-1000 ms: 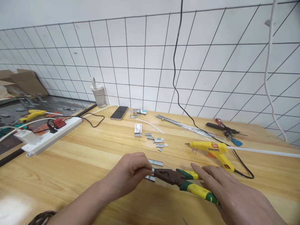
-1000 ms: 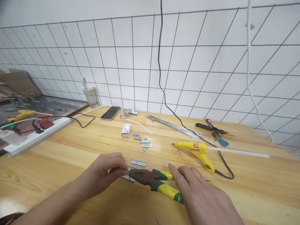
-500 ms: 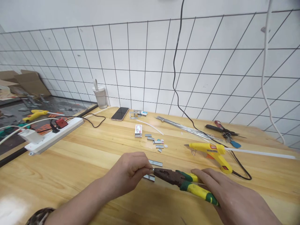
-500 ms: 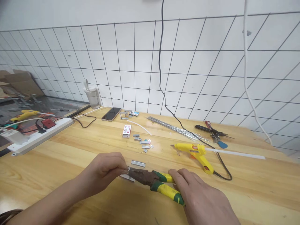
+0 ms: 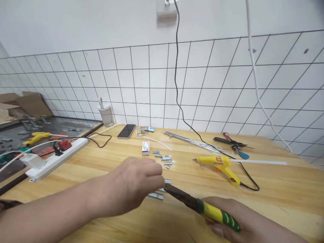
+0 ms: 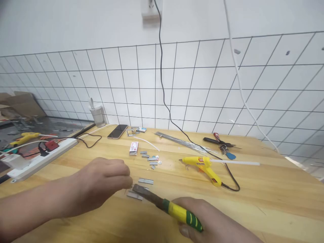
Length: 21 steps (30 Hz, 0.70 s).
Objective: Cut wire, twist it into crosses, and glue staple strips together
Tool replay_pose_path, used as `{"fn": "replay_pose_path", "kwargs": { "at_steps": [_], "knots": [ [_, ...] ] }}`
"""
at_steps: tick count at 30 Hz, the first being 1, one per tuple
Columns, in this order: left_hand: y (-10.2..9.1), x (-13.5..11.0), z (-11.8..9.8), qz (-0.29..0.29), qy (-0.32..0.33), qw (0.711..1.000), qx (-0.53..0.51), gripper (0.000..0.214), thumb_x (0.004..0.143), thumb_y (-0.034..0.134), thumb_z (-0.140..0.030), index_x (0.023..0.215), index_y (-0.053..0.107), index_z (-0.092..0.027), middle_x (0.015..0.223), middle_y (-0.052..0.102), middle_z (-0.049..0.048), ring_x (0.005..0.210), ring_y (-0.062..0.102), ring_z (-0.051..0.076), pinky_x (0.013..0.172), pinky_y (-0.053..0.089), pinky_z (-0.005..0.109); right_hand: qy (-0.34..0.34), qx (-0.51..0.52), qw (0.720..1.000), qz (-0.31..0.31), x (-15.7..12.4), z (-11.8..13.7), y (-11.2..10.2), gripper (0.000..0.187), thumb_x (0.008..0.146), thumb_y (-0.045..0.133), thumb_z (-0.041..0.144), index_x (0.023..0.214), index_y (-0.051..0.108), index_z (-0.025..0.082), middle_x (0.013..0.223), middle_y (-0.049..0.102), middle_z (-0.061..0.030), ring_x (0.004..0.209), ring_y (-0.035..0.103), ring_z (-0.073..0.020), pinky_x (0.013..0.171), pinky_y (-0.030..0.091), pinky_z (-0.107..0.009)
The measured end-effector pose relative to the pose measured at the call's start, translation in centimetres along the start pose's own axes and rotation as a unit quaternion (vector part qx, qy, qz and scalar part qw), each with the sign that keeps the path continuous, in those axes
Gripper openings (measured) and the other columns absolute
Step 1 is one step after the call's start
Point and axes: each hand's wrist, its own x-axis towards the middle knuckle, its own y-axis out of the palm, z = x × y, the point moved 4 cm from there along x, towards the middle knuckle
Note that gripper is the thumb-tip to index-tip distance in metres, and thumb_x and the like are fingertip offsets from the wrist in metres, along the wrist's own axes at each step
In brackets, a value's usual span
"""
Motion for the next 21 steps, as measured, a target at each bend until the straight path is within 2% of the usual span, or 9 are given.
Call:
{"fn": "replay_pose_path", "kwargs": {
  "at_steps": [2, 3, 4, 6, 9, 11, 12, 14, 21],
  "knots": [
    [1.6, -0.4, 1.4, -0.045, -0.086, 0.986, -0.136, 0.023, 0.084, 0.042, -0.010, 0.075, 0.062, -0.017, 0.069, 0.057, 0.0023, 0.060, 0.049, 0.012, 0.054, 0.036, 0.023, -0.023, -0.029, 0.999, -0.019, 0.6, -0.1, 0.2, 0.043, 0.080, 0.054, 0.022, 0.121, 0.053, 0.035, 0.111, 0.068, 0.0027, 0.093, 0.068, -0.0190, 0.071, 0.057, -0.022],
    [2.4, -0.8, 2.3, -0.086, -0.158, 0.961, -0.211, 0.020, 0.084, 0.047, -0.014, 0.070, 0.061, -0.016, 0.065, 0.056, 0.0012, 0.060, 0.050, 0.012, 0.055, 0.036, 0.022, -0.038, -0.047, 0.998, -0.031, 0.8, -0.2, 0.2, 0.044, 0.081, 0.051, 0.019, 0.122, 0.053, 0.033, 0.114, 0.067, 0.0012, 0.097, 0.066, -0.0188, 0.075, 0.056, -0.023],
    [3.2, -1.2, 3.0, -0.118, -0.230, 0.922, -0.289, 0.018, 0.082, 0.052, -0.019, 0.067, 0.061, -0.016, 0.063, 0.055, 0.0005, 0.058, 0.049, 0.011, 0.055, 0.036, 0.022, -0.045, -0.070, 0.995, -0.051, 0.9, -0.4, 0.2, 0.046, 0.080, 0.046, 0.014, 0.122, 0.053, 0.030, 0.117, 0.065, -0.0006, 0.102, 0.064, -0.0189, 0.078, 0.055, -0.024],
    [5.2, -2.0, 3.8, -0.145, -0.341, 0.817, -0.442, 0.019, 0.078, 0.059, -0.027, 0.064, 0.059, -0.015, 0.055, 0.049, -0.0027, 0.050, 0.040, 0.008, 0.047, 0.029, 0.020, -0.047, -0.132, 0.984, -0.109, 1.1, -1.1, 0.1, 0.059, 0.073, 0.038, 0.003, 0.127, 0.049, 0.026, 0.122, 0.061, -0.0041, 0.107, 0.060, -0.0200, 0.077, 0.056, -0.027],
    [7.5, -2.4, 3.7, -0.146, -0.388, 0.687, -0.596, 0.024, 0.072, 0.067, -0.035, 0.064, 0.058, -0.014, 0.045, 0.038, -0.0081, 0.040, 0.021, 0.004, 0.041, 0.014, 0.020, -0.026, -0.209, 0.962, -0.171, 1.2, -1.9, -0.1, 0.082, 0.060, 0.034, -0.004, 0.137, 0.035, 0.023, 0.124, 0.057, -0.0076, 0.109, 0.058, -0.0224, 0.065, 0.058, -0.026],
    [8.4, -2.3, 3.6, -0.148, -0.385, 0.639, -0.649, 0.026, 0.069, 0.071, -0.036, 0.064, 0.059, -0.013, 0.044, 0.038, -0.0087, 0.039, 0.019, 0.003, 0.041, 0.011, 0.020, -0.016, -0.238, 0.952, -0.191, 1.3, -1.9, -0.2, 0.088, 0.056, 0.035, -0.004, 0.140, 0.030, 0.023, 0.122, 0.057, -0.0083, 0.107, 0.058, -0.0235, 0.057, 0.056, -0.023],
    [8.7, -2.3, 3.7, -0.149, -0.383, 0.627, -0.661, 0.027, 0.068, 0.072, -0.036, 0.064, 0.059, -0.013, 0.044, 0.039, -0.0084, 0.039, 0.020, 0.003, 0.041, 0.010, 0.020, -0.014, -0.248, 0.948, -0.198, 1.3, -1.8, -0.2, 0.088, 0.055, 0.035, -0.003, 0.140, 0.030, 0.022, 0.121, 0.057, -0.0085, 0.106, 0.058, -0.0241, 0.054, 0.056, -0.022],
    [9.1, -2.5, 3.9, -0.153, -0.385, 0.622, -0.664, 0.028, 0.066, 0.073, -0.038, 0.063, 0.060, -0.013, 0.043, 0.041, -0.0079, 0.039, 0.020, 0.003, 0.041, 0.010, 0.021, -0.015, -0.264, 0.943, -0.201, 1.4, -1.6, -0.2, 0.088, 0.054, 0.036, -0.003, 0.139, 0.031, 0.021, 0.119, 0.058, -0.0089, 0.105, 0.058, -0.0248, 0.052, 0.055, -0.022],
    [9.2, -3.1, 4.2, -0.132, -0.410, 0.659, -0.617, 0.028, 0.061, 0.076, -0.038, 0.060, 0.064, -0.013, 0.051, 0.054, -0.0030, 0.044, 0.032, 0.005, 0.043, 0.018, 0.020, -0.033, -0.304, 0.937, -0.169, 1.6, -1.4, 0.9, 0.088, 0.053, 0.037, -0.003, 0.138, 0.032, 0.018, 0.119, 0.058, -0.0108, 0.101, 0.059, -0.0249, 0.054, 0.055, -0.024]
  ]
}}
